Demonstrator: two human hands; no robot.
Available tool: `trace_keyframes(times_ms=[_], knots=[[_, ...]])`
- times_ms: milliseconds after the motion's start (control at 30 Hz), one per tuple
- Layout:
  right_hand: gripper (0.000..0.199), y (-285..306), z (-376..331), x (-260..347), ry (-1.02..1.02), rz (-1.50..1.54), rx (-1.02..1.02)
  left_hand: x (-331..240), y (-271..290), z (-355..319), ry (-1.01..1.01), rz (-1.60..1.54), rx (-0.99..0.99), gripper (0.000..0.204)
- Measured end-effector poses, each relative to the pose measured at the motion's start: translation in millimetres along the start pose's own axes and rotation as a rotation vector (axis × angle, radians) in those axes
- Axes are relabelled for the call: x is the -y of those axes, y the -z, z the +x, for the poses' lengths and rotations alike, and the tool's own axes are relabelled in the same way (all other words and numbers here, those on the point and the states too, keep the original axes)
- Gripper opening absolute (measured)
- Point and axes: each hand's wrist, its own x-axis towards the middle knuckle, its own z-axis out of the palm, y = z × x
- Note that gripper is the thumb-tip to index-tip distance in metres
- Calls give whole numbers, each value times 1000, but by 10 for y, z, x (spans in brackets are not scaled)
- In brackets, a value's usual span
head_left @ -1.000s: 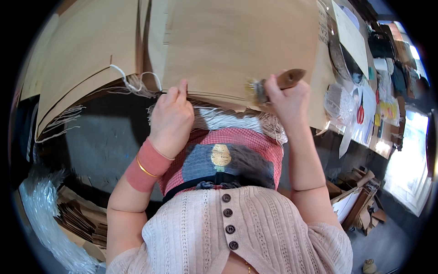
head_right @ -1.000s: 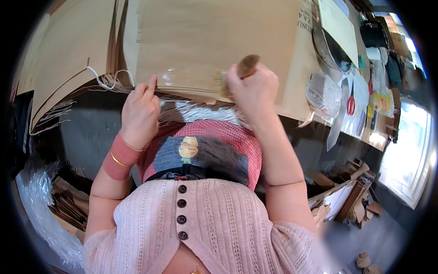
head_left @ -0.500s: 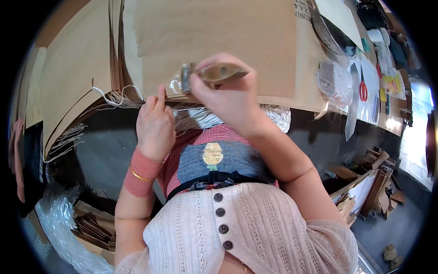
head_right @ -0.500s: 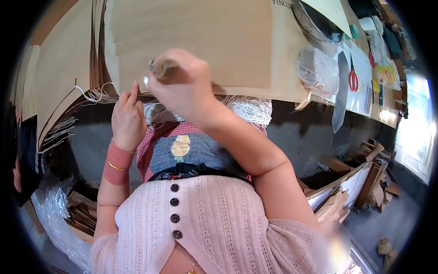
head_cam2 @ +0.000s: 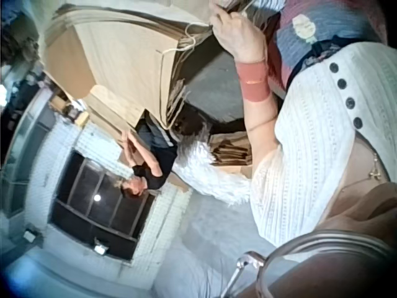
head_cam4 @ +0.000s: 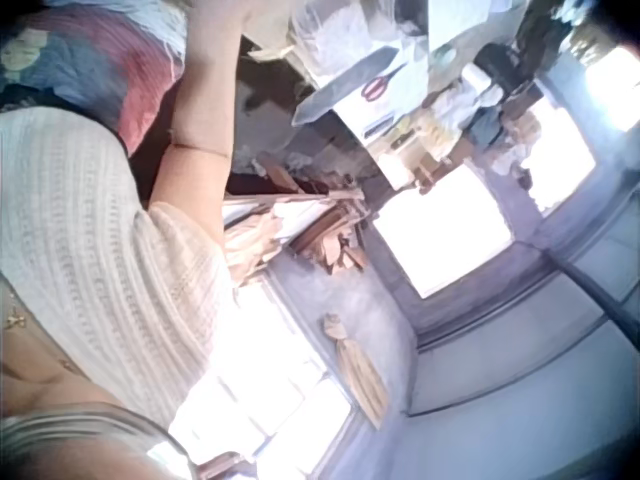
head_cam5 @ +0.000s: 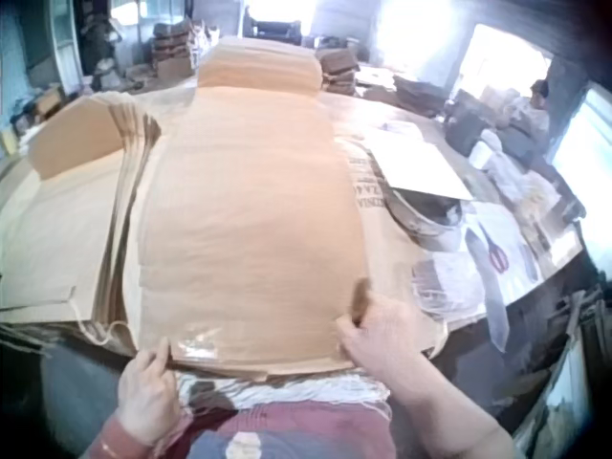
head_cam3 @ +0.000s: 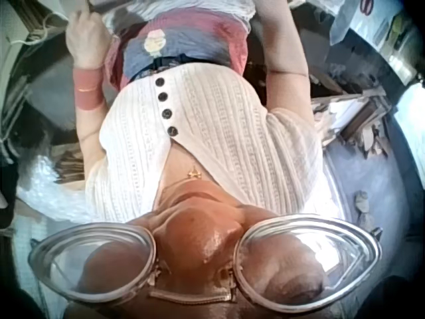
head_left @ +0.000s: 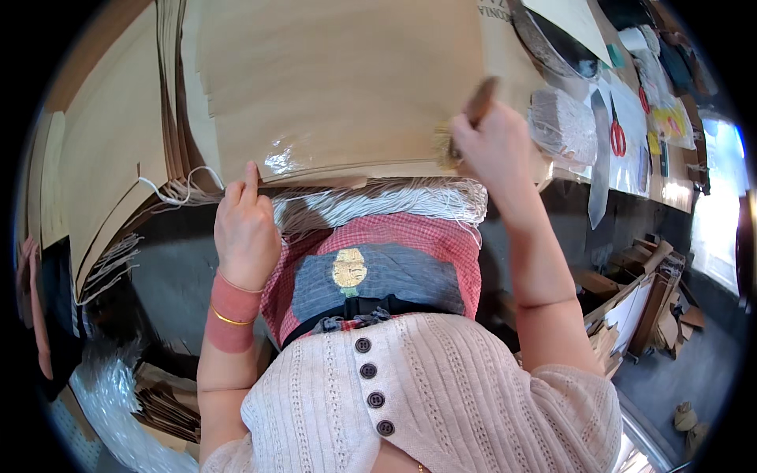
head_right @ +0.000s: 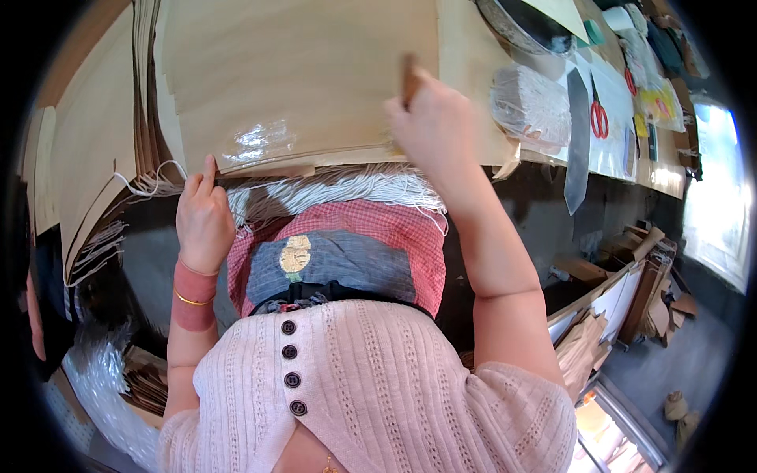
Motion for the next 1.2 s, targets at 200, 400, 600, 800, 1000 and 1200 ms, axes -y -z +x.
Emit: trace_keyframes(times_ms=[200, 400, 600, 800, 1000, 1200], knots=[[20, 546, -11, -393, -196, 1431, -102, -40, 20, -66, 8, 40, -18, 10], [24, 853, -30, -1906, 76, -340, -292, -94, 83, -254, 57, -710, -52, 13], [32, 384, -604, -804, 200, 214, -139, -297, 755, -321, -197, -1250, 225, 8], [28, -35, -1044, -17, 493, 869, 444, -134, 1333, -285, -67, -864, -105, 7], [15, 718, -572, -367, 23, 721, 154, 274, 1009, 11, 41, -583, -249, 3], [12, 219, -106, -757, -276, 870, 294, 723, 140, 284, 240, -686, -104, 9]])
